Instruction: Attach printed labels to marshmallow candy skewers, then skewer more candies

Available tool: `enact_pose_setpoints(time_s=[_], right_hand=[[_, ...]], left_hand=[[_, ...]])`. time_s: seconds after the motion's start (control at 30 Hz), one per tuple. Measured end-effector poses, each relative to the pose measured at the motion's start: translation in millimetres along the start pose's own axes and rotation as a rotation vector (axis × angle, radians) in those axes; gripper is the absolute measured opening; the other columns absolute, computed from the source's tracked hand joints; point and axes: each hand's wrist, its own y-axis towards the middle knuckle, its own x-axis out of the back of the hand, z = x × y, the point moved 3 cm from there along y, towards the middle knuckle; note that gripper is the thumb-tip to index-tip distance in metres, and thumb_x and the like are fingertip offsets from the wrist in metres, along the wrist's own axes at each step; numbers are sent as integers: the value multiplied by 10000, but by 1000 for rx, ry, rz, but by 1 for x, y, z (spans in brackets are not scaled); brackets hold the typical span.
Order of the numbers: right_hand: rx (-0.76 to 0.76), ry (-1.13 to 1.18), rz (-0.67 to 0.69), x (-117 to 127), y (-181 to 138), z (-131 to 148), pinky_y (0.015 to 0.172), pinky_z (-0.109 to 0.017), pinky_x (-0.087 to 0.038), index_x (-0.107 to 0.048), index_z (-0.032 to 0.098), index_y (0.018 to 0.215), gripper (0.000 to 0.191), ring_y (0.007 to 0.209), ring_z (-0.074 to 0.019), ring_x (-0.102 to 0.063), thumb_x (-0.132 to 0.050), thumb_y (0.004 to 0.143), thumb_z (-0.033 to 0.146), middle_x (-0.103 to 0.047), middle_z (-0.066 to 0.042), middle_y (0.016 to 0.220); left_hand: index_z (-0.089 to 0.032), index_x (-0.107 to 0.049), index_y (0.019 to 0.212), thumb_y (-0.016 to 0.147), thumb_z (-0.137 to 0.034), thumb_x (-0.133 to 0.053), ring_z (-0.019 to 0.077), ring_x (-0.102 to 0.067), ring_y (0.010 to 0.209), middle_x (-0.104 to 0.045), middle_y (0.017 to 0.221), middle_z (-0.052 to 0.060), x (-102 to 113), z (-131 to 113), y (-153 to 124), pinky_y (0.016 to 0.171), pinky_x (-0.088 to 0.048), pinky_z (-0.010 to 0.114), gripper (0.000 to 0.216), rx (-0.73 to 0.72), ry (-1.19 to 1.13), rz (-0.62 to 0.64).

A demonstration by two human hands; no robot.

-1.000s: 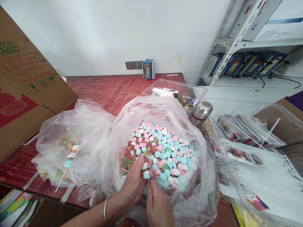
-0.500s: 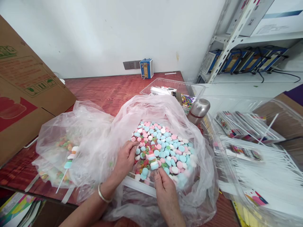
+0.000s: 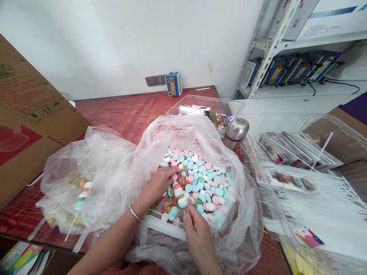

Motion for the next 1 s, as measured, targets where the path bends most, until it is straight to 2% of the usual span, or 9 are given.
enact_pose_setpoints(time_s=[0.13,0.3,0.37,0.47,0.53,0.67,0.77,0.83,1.0], right_hand=[[3,15,-35,2,1,1,543,-249,-439,-684,215,859,360,619,-194,-544,-487,885,515,-547,11,594],[-15,87,-51,6,5,7,527,-231,-385,-552,210,699,360,572,-146,-459,-512,891,512,-499,27,614],[-27,116,-83,7,12,11,505,-225,-348,-542,212,728,349,545,-132,-414,-522,895,518,-457,48,600],[-3,134,-128,5,25,17,525,-229,-357,-570,208,822,314,560,-133,-425,-523,903,508,-468,55,619],[23,142,-147,2,34,19,537,-232,-366,-590,200,876,302,570,-135,-434,-524,902,494,-486,52,636],[36,149,-156,-2,41,17,514,-230,-352,-611,190,896,325,561,-131,-410,-513,908,499,-466,54,630],[41,156,-139,-3,40,13,498,-228,-337,-599,195,852,342,546,-127,-387,-505,914,517,-427,63,608],[42,171,-117,-3,39,11,498,-229,-330,-588,199,836,339,544,-125,-375,-506,920,517,-419,65,608],[28,189,-93,-3,37,9,498,-233,-325,-577,206,807,348,534,-123,-359,-518,915,532,-396,72,599]], left_hand=[[-198,-690,845,813,-83,-559,232,-583,919,-652,916,72,-1,1,2,850,-428,352,178,-19,-16,-6],[-195,-655,887,868,-198,-566,207,-589,837,-646,879,50,6,-4,-6,789,-441,334,91,17,-107,-92],[-193,-664,926,868,-261,-597,193,-604,804,-663,864,42,7,-9,-10,760,-455,318,111,75,-345,-131],[-184,-679,1027,824,-341,-672,190,-631,781,-697,875,44,2,-14,-14,701,-478,298,257,205,-812,-98],[-179,-700,1014,810,-354,-688,196,-642,797,-709,908,56,1,-13,-16,706,-489,299,269,260,-928,-118],[-208,-736,951,858,-238,-612,216,-635,919,-690,989,67,8,-2,-13,848,-479,336,158,125,-555,-264],[-206,-737,975,871,-135,-542,240,-607,1012,-677,1044,93,5,2,-8,924,-450,368,232,5,-228,-120],[-197,-733,966,866,-110,-533,246,-603,1008,-683,1033,104,1,4,-5,918,-448,368,239,-25,-150,-18],[-191,-724,942,854,-109,-530,247,-613,938,-685,969,101,0,1,-3,876,-454,379,229,-12,-131,-18]])
